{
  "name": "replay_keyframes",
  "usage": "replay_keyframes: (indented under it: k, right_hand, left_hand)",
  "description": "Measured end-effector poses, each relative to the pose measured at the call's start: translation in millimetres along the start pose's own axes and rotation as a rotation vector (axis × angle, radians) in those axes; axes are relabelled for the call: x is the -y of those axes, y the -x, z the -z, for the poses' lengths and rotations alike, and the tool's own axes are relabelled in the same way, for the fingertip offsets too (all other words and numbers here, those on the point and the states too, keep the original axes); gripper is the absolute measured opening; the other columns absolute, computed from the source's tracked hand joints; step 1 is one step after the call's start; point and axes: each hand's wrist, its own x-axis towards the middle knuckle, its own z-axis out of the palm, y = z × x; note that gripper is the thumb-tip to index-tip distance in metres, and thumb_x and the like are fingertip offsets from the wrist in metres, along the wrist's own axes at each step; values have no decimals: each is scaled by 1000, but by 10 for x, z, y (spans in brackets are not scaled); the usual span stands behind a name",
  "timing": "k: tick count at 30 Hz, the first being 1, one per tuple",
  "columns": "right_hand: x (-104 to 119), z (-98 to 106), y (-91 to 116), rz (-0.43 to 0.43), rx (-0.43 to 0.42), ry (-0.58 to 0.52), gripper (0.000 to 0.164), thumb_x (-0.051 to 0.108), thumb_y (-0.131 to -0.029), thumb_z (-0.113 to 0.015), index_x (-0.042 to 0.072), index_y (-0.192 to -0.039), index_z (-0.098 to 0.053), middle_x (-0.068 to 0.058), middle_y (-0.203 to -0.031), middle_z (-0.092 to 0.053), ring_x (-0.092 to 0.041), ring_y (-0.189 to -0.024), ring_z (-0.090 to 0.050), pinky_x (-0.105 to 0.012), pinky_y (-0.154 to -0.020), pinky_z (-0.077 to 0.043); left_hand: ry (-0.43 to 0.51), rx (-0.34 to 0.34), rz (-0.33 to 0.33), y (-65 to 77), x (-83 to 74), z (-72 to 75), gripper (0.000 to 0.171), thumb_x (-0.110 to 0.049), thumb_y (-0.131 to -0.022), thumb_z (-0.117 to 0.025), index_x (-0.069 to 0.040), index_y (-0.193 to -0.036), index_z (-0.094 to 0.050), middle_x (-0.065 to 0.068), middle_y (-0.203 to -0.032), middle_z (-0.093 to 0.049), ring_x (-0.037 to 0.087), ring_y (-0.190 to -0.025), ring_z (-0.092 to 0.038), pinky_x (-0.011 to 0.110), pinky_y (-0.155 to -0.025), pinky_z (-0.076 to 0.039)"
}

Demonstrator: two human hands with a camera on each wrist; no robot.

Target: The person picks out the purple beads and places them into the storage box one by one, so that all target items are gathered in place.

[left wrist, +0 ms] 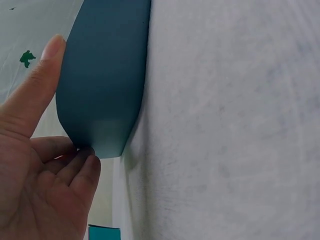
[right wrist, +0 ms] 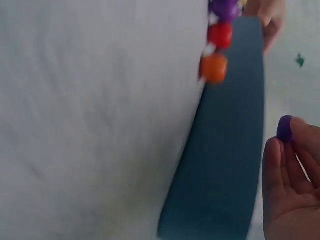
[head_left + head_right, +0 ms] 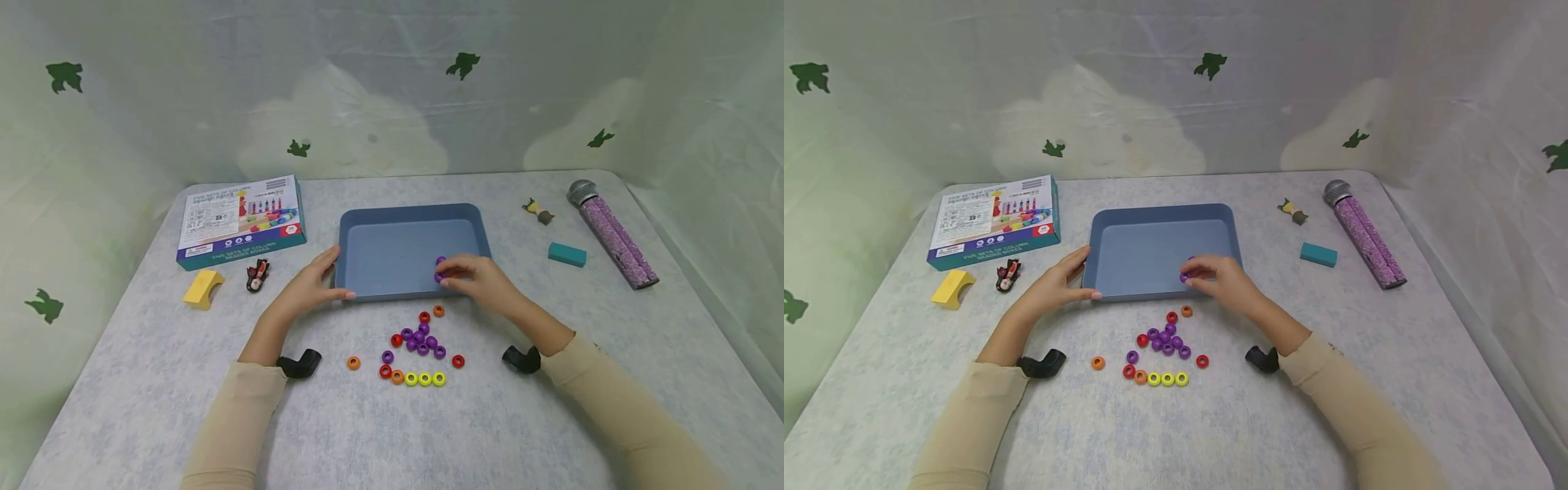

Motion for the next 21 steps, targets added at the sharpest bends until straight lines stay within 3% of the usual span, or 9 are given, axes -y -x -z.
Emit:
replay_keyframes:
  k: [5, 11, 17, 21]
  right_hand:
    - [-161, 62, -219, -118, -9, 89, 27, 20, -78, -56, 7, -101, -58, 1, -94, -57, -9, -84, -52, -25, -73, -45]
    - [-251, 39, -334, -246, 52, 191, 19, 14, -77, -59, 10, -95, -61, 1, -89, -58, -10, -80, -52, -26, -69, -45]
    - [-229, 14, -354, -265, 101, 238, 18, 10, -76, -59, 10, -94, -61, -1, -87, -58, -12, -80, -52, -27, -68, -45]
    - [-176, 25, -312, -218, 72, 207, 23, 13, -76, -59, 9, -99, -59, -2, -93, -57, -12, -84, -52, -27, -72, -45]
  left_hand:
    - [10, 1, -7, 5, 14, -2, 99, -52, -61, -62, -13, -134, -8, 2, -137, -6, 17, -122, -12, 35, -98, -20]
    - [9, 4, -6, -2, 13, 0, 98, -52, -61, -61, -13, -134, -8, 2, -137, -6, 17, -122, -12, 35, -98, -19]
    - [10, 3, -6, 1, 15, 3, 99, -52, -61, -62, -12, -134, -8, 3, -137, -6, 18, -122, -12, 36, -98, -19]
    - [12, 7, -6, -2, 18, 5, 99, -52, -61, -61, -12, -134, -8, 3, -137, -6, 17, -122, -11, 35, -98, -19]
